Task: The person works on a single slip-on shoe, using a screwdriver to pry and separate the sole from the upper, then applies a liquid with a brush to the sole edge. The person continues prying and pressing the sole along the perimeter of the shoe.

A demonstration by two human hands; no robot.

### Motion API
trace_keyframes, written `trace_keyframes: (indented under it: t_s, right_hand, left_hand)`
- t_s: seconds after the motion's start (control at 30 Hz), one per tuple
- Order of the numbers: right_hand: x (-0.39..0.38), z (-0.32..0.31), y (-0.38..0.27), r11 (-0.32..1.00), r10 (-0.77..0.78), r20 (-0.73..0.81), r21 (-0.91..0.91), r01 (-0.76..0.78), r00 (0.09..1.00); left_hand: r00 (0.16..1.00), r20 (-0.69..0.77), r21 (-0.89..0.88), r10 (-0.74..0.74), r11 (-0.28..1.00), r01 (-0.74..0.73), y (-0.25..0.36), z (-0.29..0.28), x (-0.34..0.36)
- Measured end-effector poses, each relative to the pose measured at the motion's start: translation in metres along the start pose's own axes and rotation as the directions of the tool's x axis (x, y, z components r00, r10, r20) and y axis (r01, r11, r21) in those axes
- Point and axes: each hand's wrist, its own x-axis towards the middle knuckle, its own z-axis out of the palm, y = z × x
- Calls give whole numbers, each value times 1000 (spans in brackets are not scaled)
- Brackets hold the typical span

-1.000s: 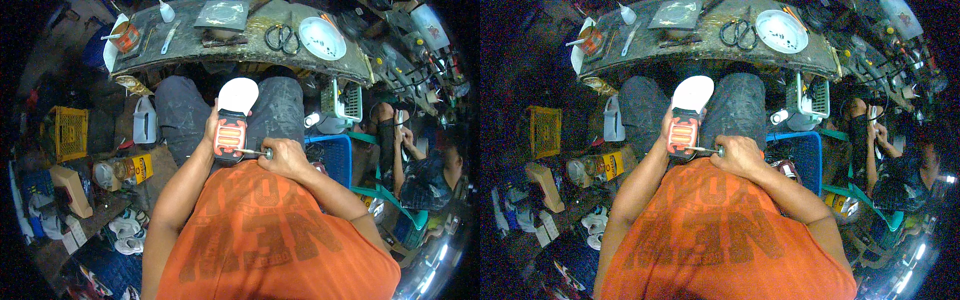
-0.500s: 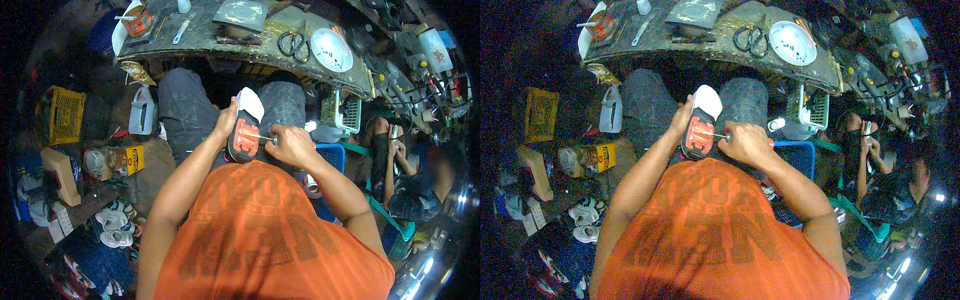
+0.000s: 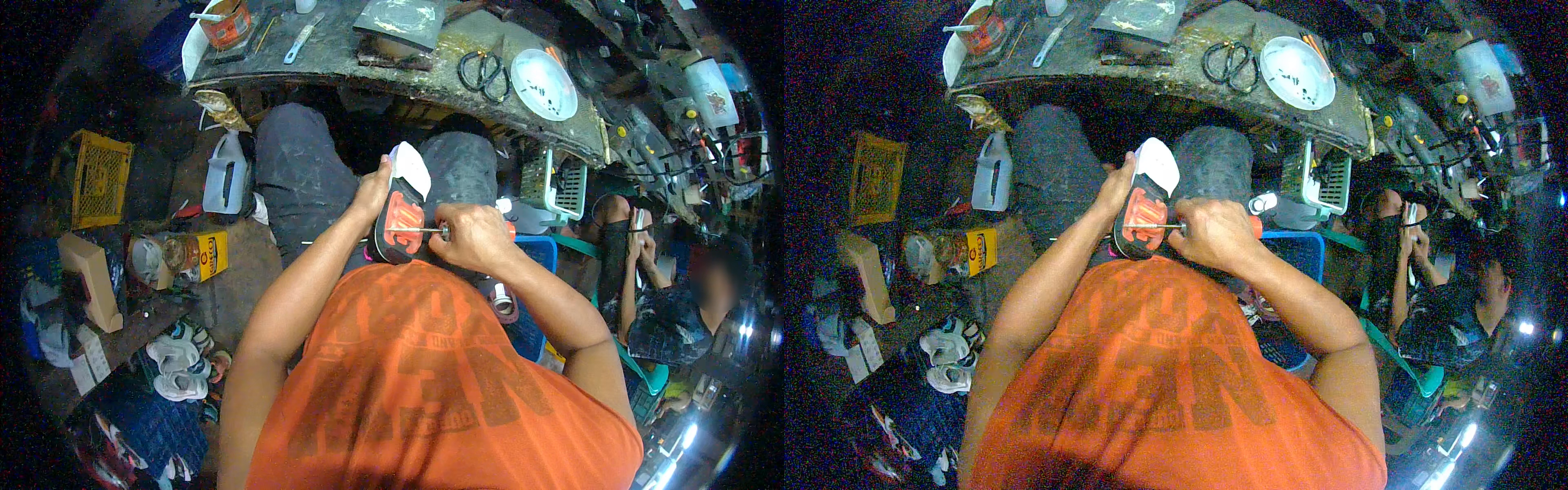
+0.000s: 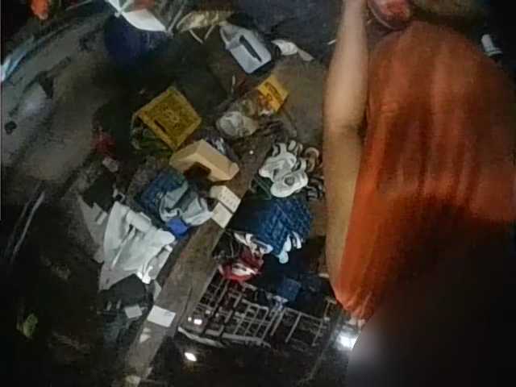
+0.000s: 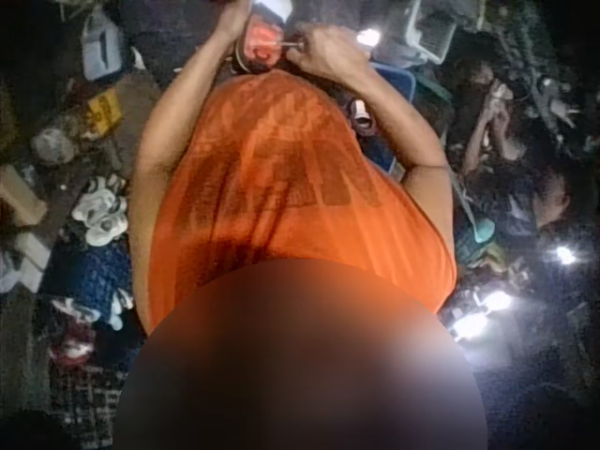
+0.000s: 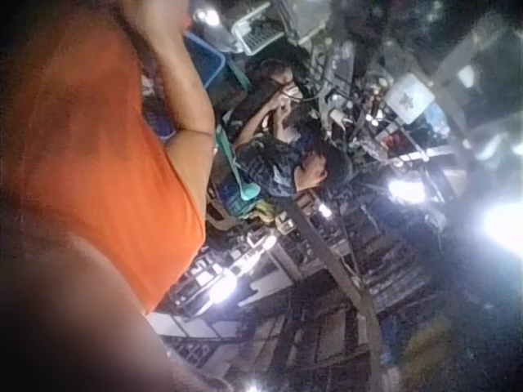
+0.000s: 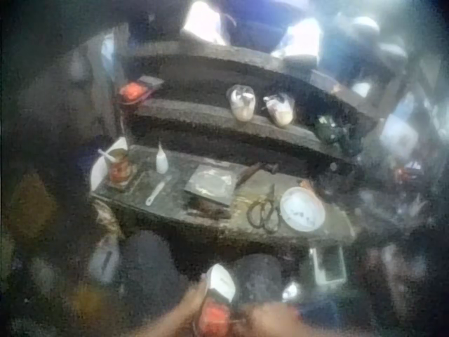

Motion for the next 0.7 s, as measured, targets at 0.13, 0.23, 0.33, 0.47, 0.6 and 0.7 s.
trace_keyframes:
  t_s: [0.13,0.23,0.33,0.47,0.6,0.7]
  right_hand:
    - [0,5,-1,999,7,-1,51,-7,1000]
    - [-1,11,-6,992,16,-30,129,-12,999]
    - [-3,17,-10,984,56,-27,168,-51,998]
    - [-6,19,-10,982,80,-14,175,-76,997]
    - [-6,19,-10,978,101,-59,192,-88,993]
    - [-10,16,-8,987,93,-32,133,-88,995]
  left_hand:
    - [997,-6,-17,-81,997,81,-6,-3,9]
    - [993,76,-159,-92,982,103,-12,-8,16]
    - [996,80,-115,-29,993,38,-19,-10,20]
    - [993,114,-141,10,990,7,-19,-10,20]
    - [995,97,-115,-2,993,13,-10,-7,15]
    - [999,3,-52,32,998,-32,-4,-2,8]
